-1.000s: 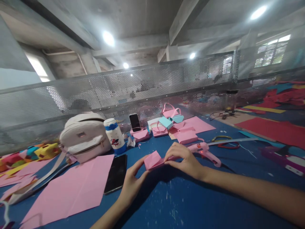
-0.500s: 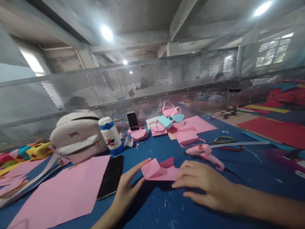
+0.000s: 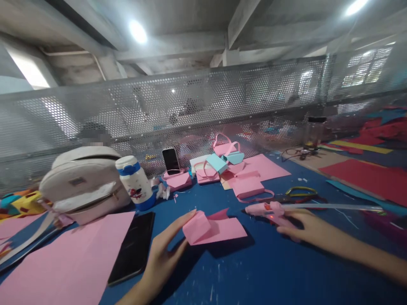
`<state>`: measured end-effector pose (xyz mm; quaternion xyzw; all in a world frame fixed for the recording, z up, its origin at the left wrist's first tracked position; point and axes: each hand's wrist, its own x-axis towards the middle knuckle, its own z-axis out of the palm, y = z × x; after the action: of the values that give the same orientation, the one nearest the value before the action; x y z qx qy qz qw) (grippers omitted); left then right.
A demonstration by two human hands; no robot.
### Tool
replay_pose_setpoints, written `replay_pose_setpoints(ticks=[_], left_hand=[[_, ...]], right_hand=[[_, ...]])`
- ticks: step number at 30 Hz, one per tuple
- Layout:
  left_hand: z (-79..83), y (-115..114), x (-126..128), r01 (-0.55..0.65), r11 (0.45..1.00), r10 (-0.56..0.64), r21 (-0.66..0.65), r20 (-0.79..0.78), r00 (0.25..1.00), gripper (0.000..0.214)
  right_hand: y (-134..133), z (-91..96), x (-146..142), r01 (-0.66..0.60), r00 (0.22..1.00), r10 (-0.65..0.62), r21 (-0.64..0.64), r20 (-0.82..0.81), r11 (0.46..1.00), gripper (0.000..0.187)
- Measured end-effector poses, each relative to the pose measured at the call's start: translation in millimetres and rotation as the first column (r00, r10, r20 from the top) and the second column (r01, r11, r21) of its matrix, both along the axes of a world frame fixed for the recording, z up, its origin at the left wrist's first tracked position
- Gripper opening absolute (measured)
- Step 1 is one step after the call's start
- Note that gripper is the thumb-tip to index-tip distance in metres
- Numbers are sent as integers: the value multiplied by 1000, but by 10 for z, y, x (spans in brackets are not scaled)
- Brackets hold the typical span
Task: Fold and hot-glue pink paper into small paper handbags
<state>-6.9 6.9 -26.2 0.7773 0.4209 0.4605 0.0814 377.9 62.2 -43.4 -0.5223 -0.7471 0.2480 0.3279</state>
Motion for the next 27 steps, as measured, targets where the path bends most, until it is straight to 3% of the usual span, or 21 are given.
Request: replay_pose_setpoints(ticks=[3, 7, 13, 19, 27], left_hand=[[-9, 93, 25, -23, 1000, 23, -5, 51, 998, 38], [-52, 143, -23, -72, 994, 80, -78, 118, 990, 37], [-73, 132, -50, -72, 977, 109, -200, 182, 977, 35], [-84, 126, -38, -43, 986, 71, -164, 173, 982, 37], [-68, 108, -32, -33, 995, 44, -98, 113, 993, 34]], right_hand=[[90, 61, -237, -105, 995, 104, -162, -15, 981, 44], [70, 173, -411, -124, 974, 81, -196, -212, 973, 50], [-171, 165, -703, -297, 904, 201, -214, -378, 931, 43], [-251, 155, -1033, -426, 852, 312, -211, -420, 880, 39], [-227, 46, -1098, -456, 829, 317, -227, -462, 861, 40]])
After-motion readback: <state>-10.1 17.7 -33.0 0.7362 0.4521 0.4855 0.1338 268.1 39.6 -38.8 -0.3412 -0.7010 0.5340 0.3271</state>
